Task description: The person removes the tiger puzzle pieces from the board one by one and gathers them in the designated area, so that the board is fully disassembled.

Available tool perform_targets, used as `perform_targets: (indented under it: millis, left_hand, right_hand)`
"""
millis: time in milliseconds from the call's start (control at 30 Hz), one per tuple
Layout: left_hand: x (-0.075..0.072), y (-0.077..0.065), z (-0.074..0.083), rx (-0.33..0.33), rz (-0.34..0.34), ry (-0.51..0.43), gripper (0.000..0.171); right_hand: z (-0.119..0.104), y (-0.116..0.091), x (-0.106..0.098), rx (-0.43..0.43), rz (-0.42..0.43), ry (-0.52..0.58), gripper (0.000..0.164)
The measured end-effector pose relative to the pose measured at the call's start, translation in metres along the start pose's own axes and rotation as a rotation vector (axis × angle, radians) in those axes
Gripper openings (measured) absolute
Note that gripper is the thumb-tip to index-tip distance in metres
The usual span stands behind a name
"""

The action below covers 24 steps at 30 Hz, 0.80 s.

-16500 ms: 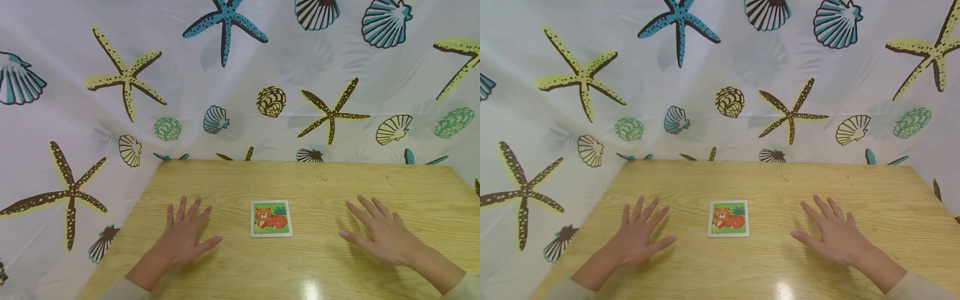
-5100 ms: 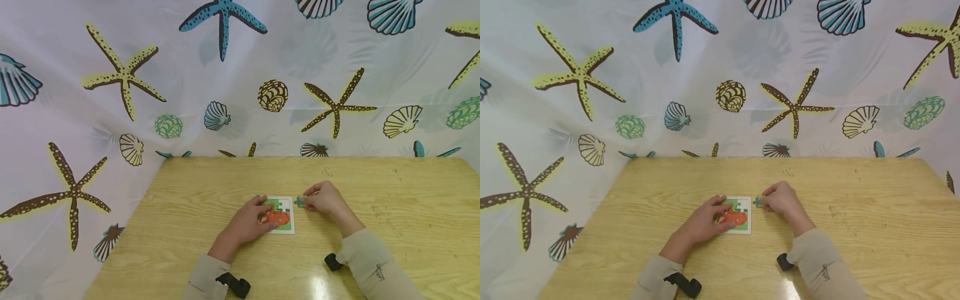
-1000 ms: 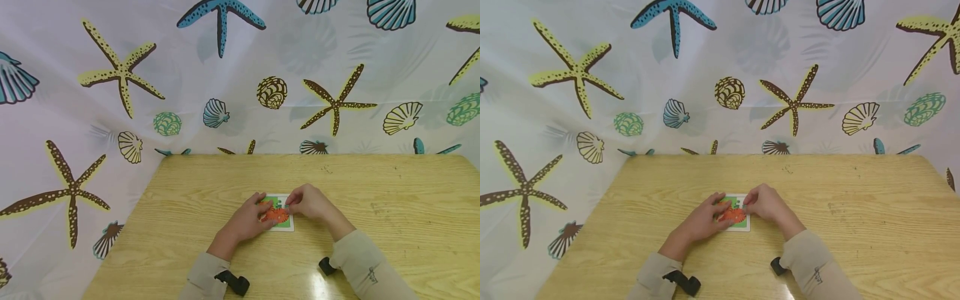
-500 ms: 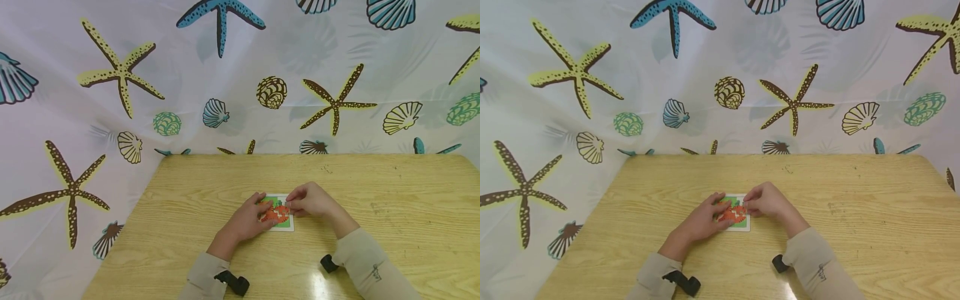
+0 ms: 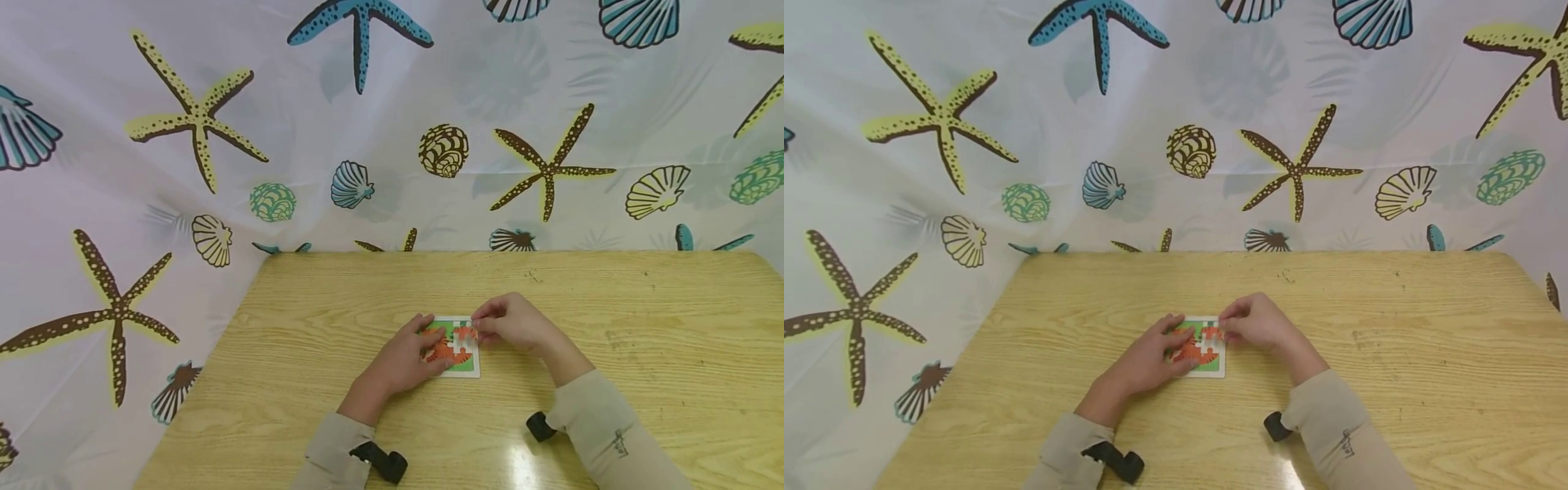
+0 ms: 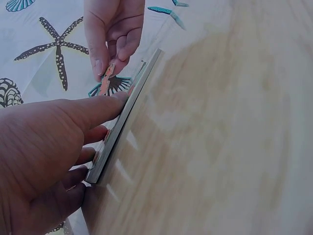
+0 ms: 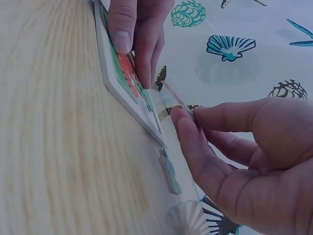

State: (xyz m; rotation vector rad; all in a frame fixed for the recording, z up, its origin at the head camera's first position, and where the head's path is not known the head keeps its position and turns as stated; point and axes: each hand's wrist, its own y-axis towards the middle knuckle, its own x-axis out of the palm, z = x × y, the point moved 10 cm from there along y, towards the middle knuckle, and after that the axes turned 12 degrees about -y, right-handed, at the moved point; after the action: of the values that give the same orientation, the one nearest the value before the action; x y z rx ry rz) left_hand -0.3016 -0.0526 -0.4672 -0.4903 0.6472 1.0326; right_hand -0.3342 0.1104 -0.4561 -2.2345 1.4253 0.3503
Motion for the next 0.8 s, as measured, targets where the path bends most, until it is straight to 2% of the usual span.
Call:
perform_targets:
  millis: [167,500,800]
  left_hand:
    - [0.000,0.000,0.000,-0.001,0.001,-0.002,0.062]
    - [0.002,-0.001,-0.003,-0.005,0.005,-0.003,0.062]
    - [0.001,-0.001,-0.001,0.003,0.002,0.000,0.063]
  right_hand:
    - [-0.001,-0.001,-0.004,0.005,0.011,0.001,0.020]
    - [0.003,-0.004,-0.006,0.047,-0.006,0.091,0.024]
    - [0.005,-0.003,-0.013,0.048,0.004,0.098,0.025]
